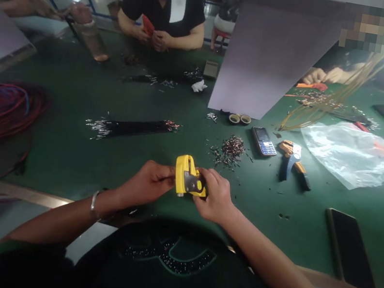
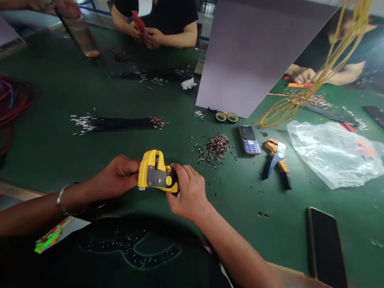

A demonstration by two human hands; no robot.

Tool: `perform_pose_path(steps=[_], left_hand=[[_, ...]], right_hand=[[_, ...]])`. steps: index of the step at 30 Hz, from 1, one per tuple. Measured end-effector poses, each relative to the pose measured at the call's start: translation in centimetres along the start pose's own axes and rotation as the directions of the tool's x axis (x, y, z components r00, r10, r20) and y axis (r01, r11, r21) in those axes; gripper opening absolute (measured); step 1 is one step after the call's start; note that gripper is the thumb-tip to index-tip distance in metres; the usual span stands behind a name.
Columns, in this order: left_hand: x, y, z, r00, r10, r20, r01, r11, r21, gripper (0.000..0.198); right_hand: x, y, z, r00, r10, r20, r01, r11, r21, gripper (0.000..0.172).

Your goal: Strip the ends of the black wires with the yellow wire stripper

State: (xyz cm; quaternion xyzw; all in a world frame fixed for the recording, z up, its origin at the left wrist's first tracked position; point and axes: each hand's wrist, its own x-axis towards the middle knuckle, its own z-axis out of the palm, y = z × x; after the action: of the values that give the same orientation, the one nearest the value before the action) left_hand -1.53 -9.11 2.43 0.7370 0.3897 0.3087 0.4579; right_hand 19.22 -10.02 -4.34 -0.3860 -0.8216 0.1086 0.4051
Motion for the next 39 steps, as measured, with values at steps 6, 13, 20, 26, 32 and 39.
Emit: perform_pose_path(steps=[6, 13, 20, 26, 32, 39], left_hand=[[0.20, 0.23, 0.05, 1.000, -0.028, -0.001, 0.028, 0.999, -0.042, 0.021], [0.13, 0.22, -0.01, 1.000, -0.012, 0.006, 0.013, 0.998, -0.054, 0.024], [0.18, 0.02, 0.02, 1.000, -0.009, 0.016, 0.010, 0.997, -0.073, 0.019], [0.03, -0.27, -0.13, 0.999, -0.042, 0.026, 0.043, 0.999, -0.022, 0.018], [0.19, -0.07, -0.12, 0.999, -0.021, 0.027, 0.021, 1.000, -0.002, 0.023], [0.34, 0.03, -0.29, 0.999, -0.018, 0.038, 0.015, 0.997, 0.077, 0.023]], right_hand=[[-0.10, 0.01, -0.03, 1.000, -0.011, -0.011, 0.011, 1.000, 0.001, 0.045], [-0.06, -0.09, -0.15, 1.000, -0.025, -0.001, 0.025, 0.999, -0.045, 0.033], [-0.40, 0.03, 0.02, 1.000, -0.012, 0.022, 0.013, 0.998, -0.066, 0.030], [-0.46, 0.04, 0.04, 1.000, -0.024, 0.019, 0.026, 0.992, -0.126, 0.025], [-0.59, 0.06, 0.09, 1.000, -0.017, 0.005, 0.018, 0.988, -0.154, 0.022], [-0.57, 0.22, 0.09, 0.999, -0.031, -0.008, 0.029, 0.983, -0.182, 0.021]])
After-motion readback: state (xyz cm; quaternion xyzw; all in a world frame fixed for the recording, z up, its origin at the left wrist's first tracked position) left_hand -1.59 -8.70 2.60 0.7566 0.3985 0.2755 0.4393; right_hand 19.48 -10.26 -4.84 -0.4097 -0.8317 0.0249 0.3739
